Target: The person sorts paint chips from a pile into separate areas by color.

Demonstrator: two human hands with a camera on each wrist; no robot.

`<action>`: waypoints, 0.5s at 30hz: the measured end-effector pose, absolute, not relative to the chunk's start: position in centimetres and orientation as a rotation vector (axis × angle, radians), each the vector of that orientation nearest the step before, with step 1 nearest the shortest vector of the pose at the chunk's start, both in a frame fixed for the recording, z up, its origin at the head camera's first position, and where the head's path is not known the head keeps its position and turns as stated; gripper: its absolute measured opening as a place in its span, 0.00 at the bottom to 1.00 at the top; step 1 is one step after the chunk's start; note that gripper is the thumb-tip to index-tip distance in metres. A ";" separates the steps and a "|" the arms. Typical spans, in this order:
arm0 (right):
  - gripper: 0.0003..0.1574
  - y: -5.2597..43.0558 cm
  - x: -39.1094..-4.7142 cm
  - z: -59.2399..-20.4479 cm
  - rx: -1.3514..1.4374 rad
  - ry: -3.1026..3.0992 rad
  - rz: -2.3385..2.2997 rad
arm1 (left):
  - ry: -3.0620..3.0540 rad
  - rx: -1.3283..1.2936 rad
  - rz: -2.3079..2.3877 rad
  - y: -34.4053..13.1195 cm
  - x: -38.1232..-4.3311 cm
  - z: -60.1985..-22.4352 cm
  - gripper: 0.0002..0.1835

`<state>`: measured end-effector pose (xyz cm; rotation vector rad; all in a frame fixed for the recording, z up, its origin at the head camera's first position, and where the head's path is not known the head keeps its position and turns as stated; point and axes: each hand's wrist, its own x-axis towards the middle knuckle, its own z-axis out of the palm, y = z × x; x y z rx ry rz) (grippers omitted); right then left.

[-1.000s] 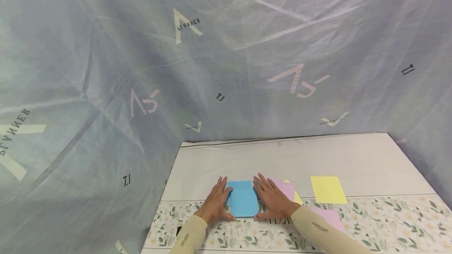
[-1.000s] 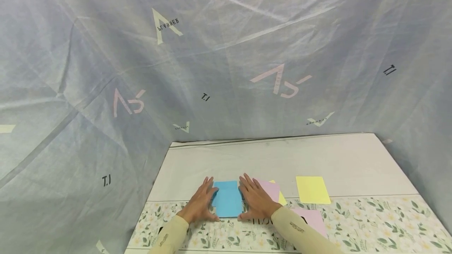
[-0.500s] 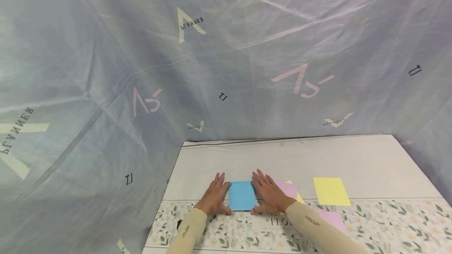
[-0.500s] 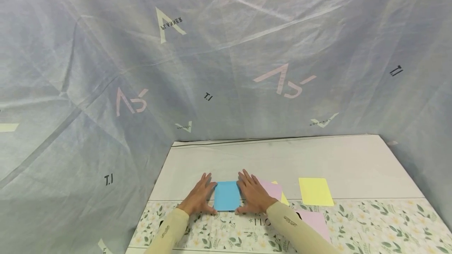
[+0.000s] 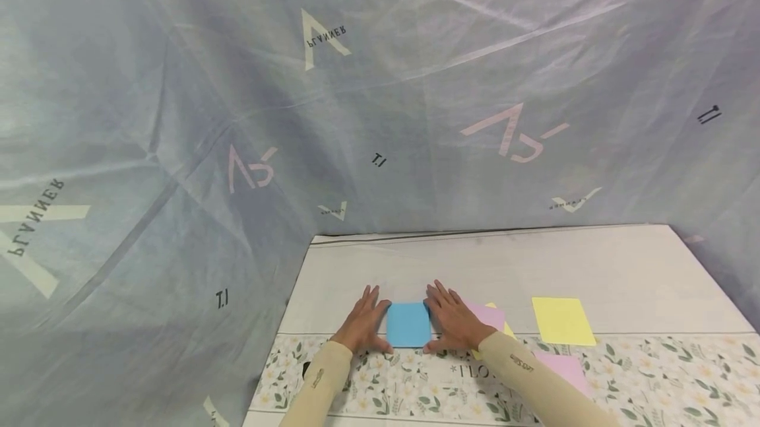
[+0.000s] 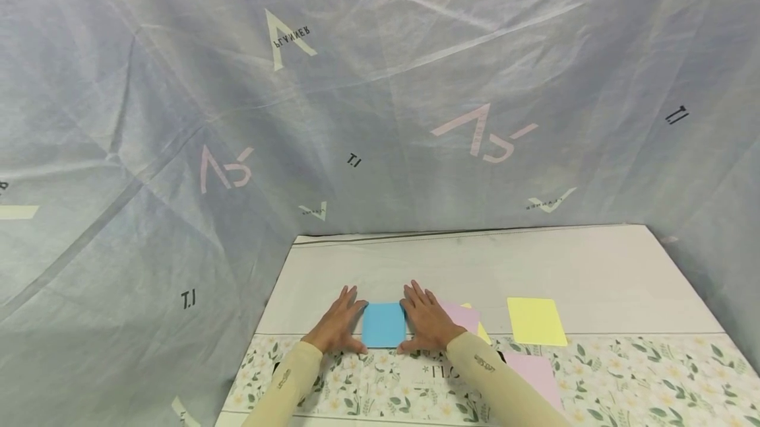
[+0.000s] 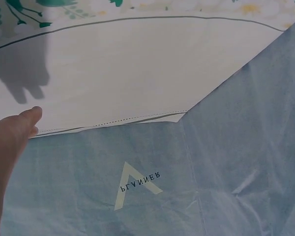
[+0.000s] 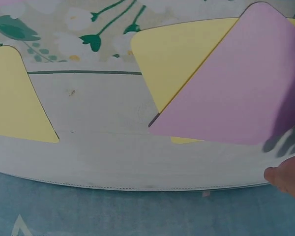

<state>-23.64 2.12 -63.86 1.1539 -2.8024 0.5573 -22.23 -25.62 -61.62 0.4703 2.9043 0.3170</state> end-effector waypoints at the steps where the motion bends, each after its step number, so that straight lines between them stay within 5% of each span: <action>1: 0.67 2.1 -23.7 -63.9 1.155 -2.795 0.560 | 2.903 0.468 0.314 -25.6 -22.3 -61.5 0.63; 15: 0.70 2.1 -23.9 -64.2 1.122 -2.865 0.529 | 2.863 0.449 0.228 -25.2 -22.7 -61.2 0.62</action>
